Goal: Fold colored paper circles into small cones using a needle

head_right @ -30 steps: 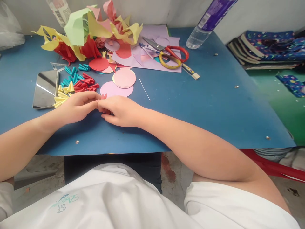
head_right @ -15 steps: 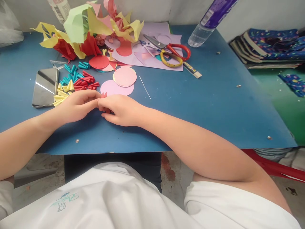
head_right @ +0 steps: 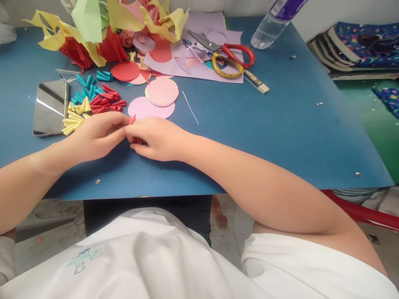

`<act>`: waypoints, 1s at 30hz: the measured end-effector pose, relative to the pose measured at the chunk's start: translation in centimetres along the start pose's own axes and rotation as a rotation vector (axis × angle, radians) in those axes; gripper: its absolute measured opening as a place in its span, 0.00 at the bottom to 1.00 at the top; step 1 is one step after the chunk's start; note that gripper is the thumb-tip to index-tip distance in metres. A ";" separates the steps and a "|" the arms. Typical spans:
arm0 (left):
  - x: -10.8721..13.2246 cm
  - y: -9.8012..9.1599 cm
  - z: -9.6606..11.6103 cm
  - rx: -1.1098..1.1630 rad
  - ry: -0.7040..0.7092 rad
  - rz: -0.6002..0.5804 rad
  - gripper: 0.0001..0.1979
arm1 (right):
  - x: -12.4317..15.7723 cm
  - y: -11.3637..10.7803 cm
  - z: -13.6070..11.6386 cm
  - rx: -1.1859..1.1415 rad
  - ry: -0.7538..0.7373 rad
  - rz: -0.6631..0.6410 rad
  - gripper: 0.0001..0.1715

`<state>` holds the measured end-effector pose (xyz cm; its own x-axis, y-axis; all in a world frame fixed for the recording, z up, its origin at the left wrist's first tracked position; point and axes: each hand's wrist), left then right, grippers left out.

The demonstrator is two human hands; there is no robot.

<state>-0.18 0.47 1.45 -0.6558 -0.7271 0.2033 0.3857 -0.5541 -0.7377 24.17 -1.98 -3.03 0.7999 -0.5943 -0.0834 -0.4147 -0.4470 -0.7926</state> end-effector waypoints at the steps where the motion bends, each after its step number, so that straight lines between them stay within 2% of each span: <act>1: 0.0 0.0 0.0 0.000 0.007 -0.005 0.13 | 0.0 0.0 0.1 -0.001 -0.017 0.006 0.07; 9: -0.1 0.0 0.0 -0.008 0.056 -0.045 0.11 | 0.1 0.2 0.3 -0.025 -0.043 0.014 0.10; 16: -0.1 0.2 0.2 0.172 -0.029 -0.017 0.14 | 0.1 0.5 0.3 -0.036 -0.047 0.047 0.10; 21: -0.3 0.1 -0.2 0.290 -0.076 0.025 0.18 | -0.2 0.8 0.3 -0.069 0.036 0.139 0.20; 25: -0.5 -0.1 -0.4 0.305 -0.108 0.036 0.16 | -0.5 0.8 0.4 -0.113 0.105 0.246 0.29; 30: -0.5 -0.3 -0.3 0.333 -0.094 0.025 0.15 | -0.5 0.6 0.1 -0.150 0.198 0.285 0.33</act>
<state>-0.18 1.08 1.38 -0.5869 -0.7678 0.2571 0.6021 -0.6261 -0.4954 23.59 -1.84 -3.54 0.5497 -0.8202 -0.1581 -0.6794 -0.3289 -0.6559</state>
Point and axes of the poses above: each hand's wrist, its own x-axis away from the middle knuckle, its own y-axis out of the palm, z = x × y, and after that the axes turned 11 degrees about -z, right-handed
